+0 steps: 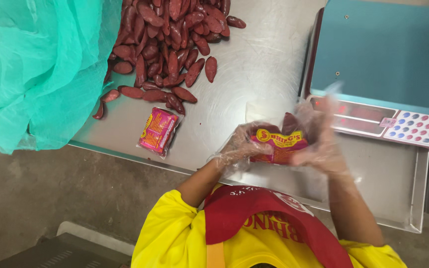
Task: The person wears gloves while handling reddish food items on a metal table, placing them onto a scale to check their weight and then putting them into plastic bags.
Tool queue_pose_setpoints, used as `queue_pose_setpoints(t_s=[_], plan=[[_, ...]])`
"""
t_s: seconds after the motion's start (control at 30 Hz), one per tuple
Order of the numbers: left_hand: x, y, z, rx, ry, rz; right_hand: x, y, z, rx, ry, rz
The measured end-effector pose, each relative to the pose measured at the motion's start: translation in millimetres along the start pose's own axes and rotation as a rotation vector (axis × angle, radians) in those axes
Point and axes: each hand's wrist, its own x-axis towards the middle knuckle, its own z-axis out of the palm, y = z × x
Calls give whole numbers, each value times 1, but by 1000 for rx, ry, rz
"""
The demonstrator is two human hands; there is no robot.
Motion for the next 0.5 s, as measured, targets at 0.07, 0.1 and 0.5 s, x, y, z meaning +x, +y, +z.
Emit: queue_pose_setpoints(t_s=[0.07, 0.1, 0.5], plan=[[5, 5, -1, 338, -39, 116, -4, 29, -16, -334, -191, -66], [5, 4, -1, 337, -40, 105, -6, 45, -26, -501, -283, -97], [-19, -94, -49, -294, -499, 536, -44, 149, -112, -1256, -652, -884]])
